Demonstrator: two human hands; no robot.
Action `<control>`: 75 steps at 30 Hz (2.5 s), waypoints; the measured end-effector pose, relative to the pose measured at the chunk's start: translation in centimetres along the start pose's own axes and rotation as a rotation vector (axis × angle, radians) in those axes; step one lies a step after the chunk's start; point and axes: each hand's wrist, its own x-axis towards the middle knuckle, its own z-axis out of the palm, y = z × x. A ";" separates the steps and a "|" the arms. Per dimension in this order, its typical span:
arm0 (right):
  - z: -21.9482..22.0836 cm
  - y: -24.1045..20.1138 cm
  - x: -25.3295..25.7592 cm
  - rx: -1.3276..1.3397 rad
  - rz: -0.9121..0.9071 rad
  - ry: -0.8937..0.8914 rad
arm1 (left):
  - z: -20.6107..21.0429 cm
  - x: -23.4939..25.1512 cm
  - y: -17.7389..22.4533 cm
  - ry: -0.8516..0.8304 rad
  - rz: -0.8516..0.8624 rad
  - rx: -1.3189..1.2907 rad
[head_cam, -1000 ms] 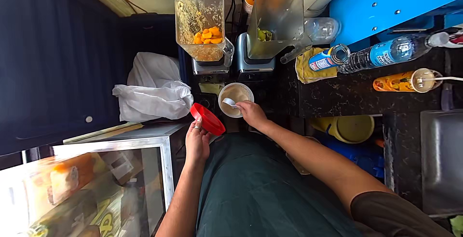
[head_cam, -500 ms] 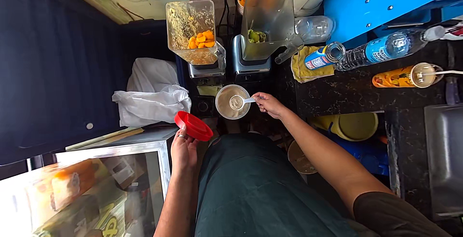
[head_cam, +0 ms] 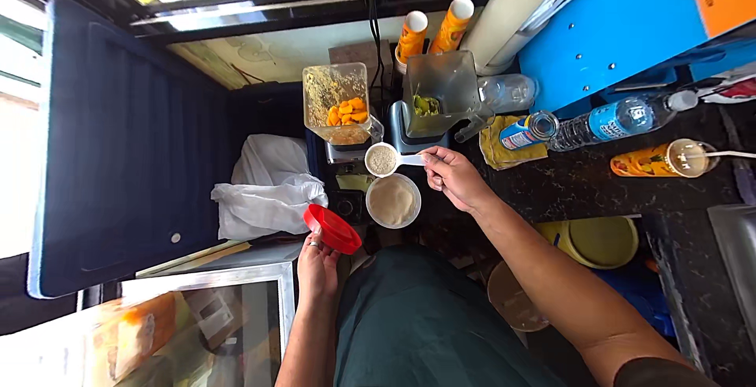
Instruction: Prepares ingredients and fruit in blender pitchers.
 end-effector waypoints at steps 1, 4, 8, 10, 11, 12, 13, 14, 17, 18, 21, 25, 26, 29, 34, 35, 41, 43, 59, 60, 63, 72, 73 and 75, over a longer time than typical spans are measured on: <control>1.1 -2.2 0.3 -0.046 -0.082 0.019 | 0.0 0.1 0.0 -0.004 -0.006 -0.014; 4.1 -6.7 3.2 -0.341 -0.413 0.083 | -0.2 0.4 0.2 -0.017 -0.013 -0.059; 6.3 -7.1 8.6 -0.970 -0.742 0.063 | -0.9 0.6 0.7 -0.019 -0.001 -0.084; 6.5 -6.5 10.3 -1.193 -0.816 -0.010 | -1.2 0.6 1.1 -0.006 0.008 -0.096; 6.5 -6.2 10.8 -1.251 -0.840 -0.032 | -1.4 0.5 1.2 -0.002 0.015 -0.103; 6.5 -6.1 11.1 -1.294 -0.860 -0.049 | -1.7 0.5 1.3 0.004 0.020 -0.112; 6.5 -5.9 11.2 -1.340 -0.880 -0.065 | -1.9 0.5 1.2 0.012 0.024 -0.116; 6.6 -5.8 11.2 -1.387 -0.893 -0.081 | -2.0 0.5 1.1 0.019 0.024 -0.117; 6.6 -5.8 10.9 -1.479 -0.912 -0.117 | -1.9 0.5 0.6 0.008 0.014 -0.104; 6.5 -5.9 10.7 -1.484 -0.907 -0.126 | -1.8 0.6 0.3 -0.004 0.011 -0.094; 6.1 -7.1 8.2 -1.327 -0.909 -0.069 | -1.1 0.5 -0.6 -0.053 0.000 -0.063; 4.2 -8.2 -0.3 -0.960 -0.790 0.072 | 0.4 -0.3 -2.4 -0.104 -0.042 -0.011; 3.2 -7.2 -2.4 -0.855 -0.698 0.084 | 0.7 -0.5 -3.1 -0.105 -0.068 -0.002; -0.1 -0.6 -5.4 -0.476 -0.190 0.098 | 1.2 -0.6 -5.1 -0.120 -0.122 -0.004; -2.3 8.5 -3.2 -0.710 0.138 0.077 | 1.9 -1.0 -7.2 -0.100 -0.171 0.024; -2.1 9.7 -2.7 -0.884 0.029 0.029 | 2.1 -1.0 -7.4 -0.091 -0.170 0.027; -0.2 13.1 -1.5 -1.316 -0.130 -0.438 | 3.2 -1.3 -8.4 -0.057 -0.174 0.012; 0.2 12.9 -0.9 -1.228 -0.151 -0.327 | 3.4 -1.5 -8.5 -0.059 -0.163 -0.001; -7.5 14.5 1.6 -0.383 0.333 -0.147 | 2.9 -2.4 -7.5 -0.004 -0.085 -0.043; -8.0 15.0 1.4 -0.304 0.346 -0.127 | 2.5 -2.5 -7.3 0.008 -0.080 -0.040; -8.6 16.5 1.3 -0.205 0.262 -0.063 | 1.6 -2.5 -6.6 0.038 -0.061 -0.034; -7.7 16.9 1.5 -0.155 0.167 0.011 | 1.3 -2.8 -4.7 0.113 -0.017 -0.035; -7.7 16.9 1.4 -0.131 0.188 0.013 | 1.3 -2.8 -4.6 0.112 -0.017 -0.037; -8.0 17.3 1.5 -0.093 0.209 -0.012 | 1.3 -2.8 -4.5 0.109 -0.015 -0.039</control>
